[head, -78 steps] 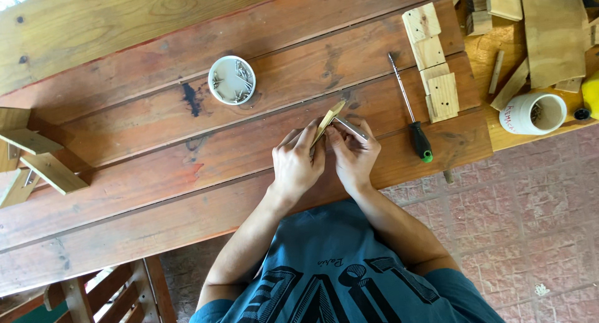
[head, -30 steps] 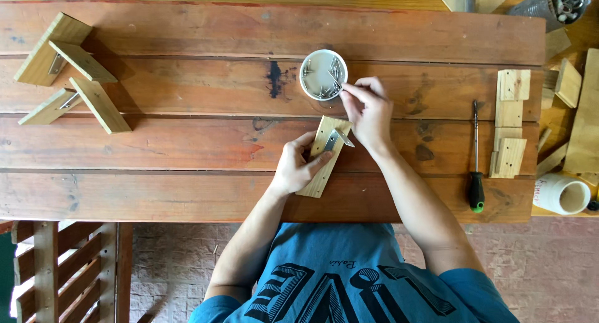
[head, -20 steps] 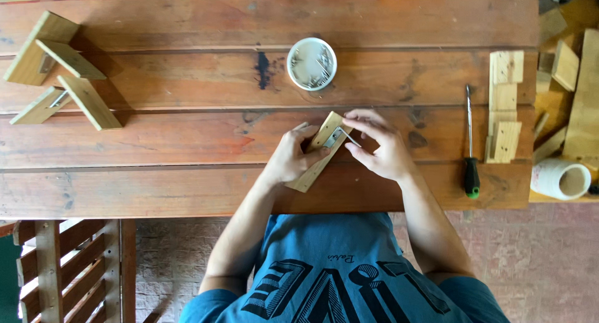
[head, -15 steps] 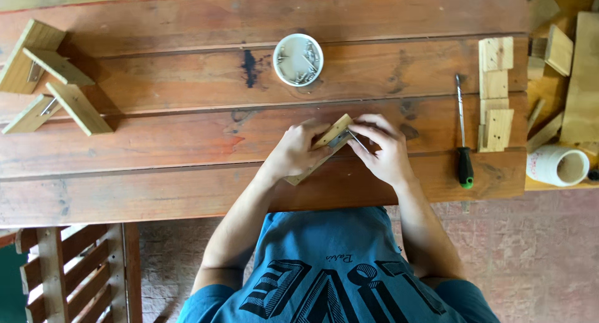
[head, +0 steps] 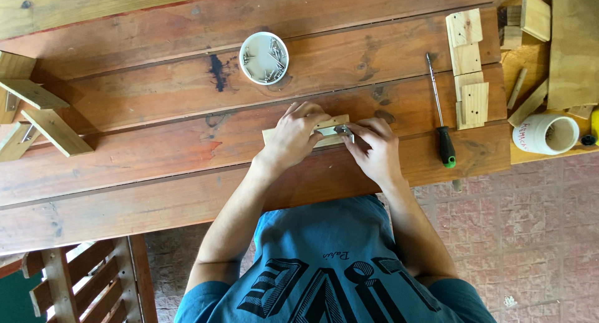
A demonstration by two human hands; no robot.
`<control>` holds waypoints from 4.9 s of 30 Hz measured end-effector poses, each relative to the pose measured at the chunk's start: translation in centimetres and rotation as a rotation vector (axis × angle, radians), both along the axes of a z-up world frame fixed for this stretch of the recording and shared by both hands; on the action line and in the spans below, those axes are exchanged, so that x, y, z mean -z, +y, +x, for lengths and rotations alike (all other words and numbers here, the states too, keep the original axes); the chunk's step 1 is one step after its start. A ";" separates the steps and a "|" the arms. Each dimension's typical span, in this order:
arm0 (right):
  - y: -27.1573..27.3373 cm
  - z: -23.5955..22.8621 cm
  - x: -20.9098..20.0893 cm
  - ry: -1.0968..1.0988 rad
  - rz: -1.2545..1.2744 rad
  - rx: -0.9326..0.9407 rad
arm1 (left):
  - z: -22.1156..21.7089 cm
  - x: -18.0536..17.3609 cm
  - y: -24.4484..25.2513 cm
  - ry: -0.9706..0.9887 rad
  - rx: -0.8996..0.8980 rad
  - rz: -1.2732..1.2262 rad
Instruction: The person assembles small wooden pieces by attaching metal brackets using a screwdriver. They repeatedly pick up wooden blocks, align brackets, insert screws, and tighten them. Completed assemblies are placed on the table.
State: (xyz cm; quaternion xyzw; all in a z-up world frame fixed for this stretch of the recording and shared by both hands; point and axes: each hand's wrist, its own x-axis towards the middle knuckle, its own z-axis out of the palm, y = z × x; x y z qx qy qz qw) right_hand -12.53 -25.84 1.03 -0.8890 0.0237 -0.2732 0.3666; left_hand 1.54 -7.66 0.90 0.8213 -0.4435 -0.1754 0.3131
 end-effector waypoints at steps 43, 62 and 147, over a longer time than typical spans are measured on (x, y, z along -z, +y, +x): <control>0.7 8.2 1.5 0.092 -0.067 -0.072 | 1.6 1.8 4.7 -0.344 -0.511 -0.246; -2.2 0.1 -2.8 0.161 -0.294 -0.259 | -1.4 -2.7 9.8 -0.316 -0.258 0.003; -9.2 -6.4 -2.0 -0.285 0.025 0.198 | -8.6 0.0 -9.3 -0.038 -0.446 -0.365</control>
